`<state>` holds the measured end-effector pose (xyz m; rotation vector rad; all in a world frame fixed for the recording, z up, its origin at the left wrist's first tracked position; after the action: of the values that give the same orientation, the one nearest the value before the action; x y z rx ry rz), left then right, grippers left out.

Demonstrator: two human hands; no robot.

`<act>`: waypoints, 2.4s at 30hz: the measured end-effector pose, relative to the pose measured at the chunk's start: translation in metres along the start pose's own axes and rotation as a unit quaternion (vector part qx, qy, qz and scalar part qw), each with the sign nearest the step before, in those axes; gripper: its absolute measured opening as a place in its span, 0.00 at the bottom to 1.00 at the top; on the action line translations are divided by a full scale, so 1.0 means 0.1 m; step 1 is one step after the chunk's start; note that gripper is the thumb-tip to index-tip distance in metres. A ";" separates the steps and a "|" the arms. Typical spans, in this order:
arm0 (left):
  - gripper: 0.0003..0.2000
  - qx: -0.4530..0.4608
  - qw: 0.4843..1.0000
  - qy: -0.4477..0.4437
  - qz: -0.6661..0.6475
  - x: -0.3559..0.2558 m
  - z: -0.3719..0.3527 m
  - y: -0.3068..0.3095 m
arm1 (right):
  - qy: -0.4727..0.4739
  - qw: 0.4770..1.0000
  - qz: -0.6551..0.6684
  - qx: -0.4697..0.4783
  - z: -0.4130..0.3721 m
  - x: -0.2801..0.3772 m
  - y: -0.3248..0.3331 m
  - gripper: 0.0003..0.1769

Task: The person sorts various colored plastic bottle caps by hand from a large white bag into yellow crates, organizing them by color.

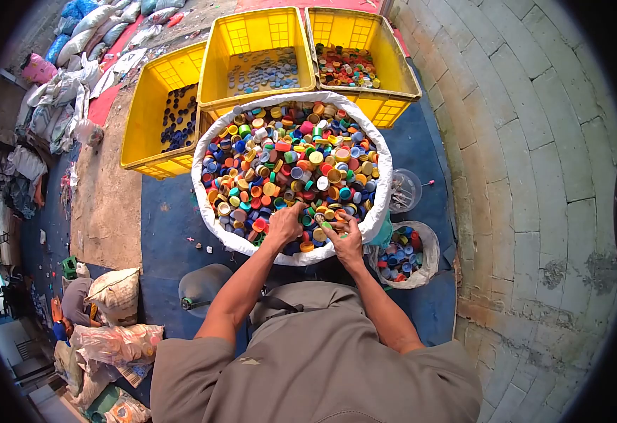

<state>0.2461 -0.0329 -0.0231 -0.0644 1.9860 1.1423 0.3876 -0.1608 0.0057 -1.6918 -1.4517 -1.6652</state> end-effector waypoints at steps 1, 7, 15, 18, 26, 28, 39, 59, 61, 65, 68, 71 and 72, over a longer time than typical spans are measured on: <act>0.27 -0.010 1.000 0.000 -0.008 0.00 0.00 0.00 | -0.001 1.000 0.006 0.004 0.01 -0.01 -0.01 0.35; 0.29 -0.073 0.992 -0.035 -0.102 -0.05 -0.12 0.13 | 0.004 0.999 0.039 0.014 0.03 -0.01 -0.05 0.32; 0.31 -0.175 0.883 0.023 -0.435 0.00 -0.25 0.40 | -0.126 0.932 0.336 0.044 0.06 0.10 -0.08 0.26; 0.28 -0.177 0.787 0.070 -0.586 -0.04 -0.33 0.49 | -0.158 0.897 0.402 0.089 0.10 0.09 -0.11 0.19; 0.18 -0.074 0.545 0.140 -0.823 0.00 -0.40 0.35 | -0.179 0.797 0.550 0.175 0.13 0.19 -0.23 0.23; 0.19 -0.025 0.508 0.150 -0.848 -0.08 -0.45 0.29 | -0.180 0.785 0.568 0.170 0.10 0.15 -0.24 0.24; 0.21 0.016 0.455 0.199 -0.868 -0.19 -0.30 -0.20 | -0.251 0.726 0.626 0.134 -0.01 -0.05 -0.20 0.34; 0.22 -0.169 0.508 0.100 -0.839 -0.41 0.74 1.10 | -0.070 0.836 0.545 -0.013 1.20 0.75 0.78 0.32; 0.16 -0.190 0.512 0.115 -0.830 0.05 0.36 0.87 | -0.090 0.904 0.416 -0.036 0.85 0.54 0.67 0.28; 0.09 -0.280 0.565 0.148 -0.762 0.49 -0.38 0.64 | 0.018 0.993 0.088 -0.081 0.42 -0.03 0.33 0.20; 0.08 -0.313 0.603 0.178 -0.712 0.62 -0.73 0.51 | 0.029 0.993 -0.112 -0.038 0.11 0.15 0.09 0.17; 0.09 -0.308 0.613 0.202 -0.699 0.67 -0.95 0.40 | 0.185 0.969 -0.156 -0.041 0.06 0.13 -0.21 0.12; 0.09 -0.311 0.615 0.204 -0.695 0.68 -1.00 0.37 | 0.132 0.979 -0.155 0.009 0.07 0.08 -0.32 0.10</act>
<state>0.1228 -0.0627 -0.0186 -1.9869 1.0399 0.5899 0.3635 -0.1386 -0.0013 -1.2206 -1.6517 -1.9437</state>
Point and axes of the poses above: each hand's wrist, its own z-axis towards the middle knuckle, its own y-axis out of the back of the hand, x = y × z, the point moved 5 cm from there along z, towards the middle knuckle, and after that the axes turned 11 degrees about -z, right-handed, at the moved point
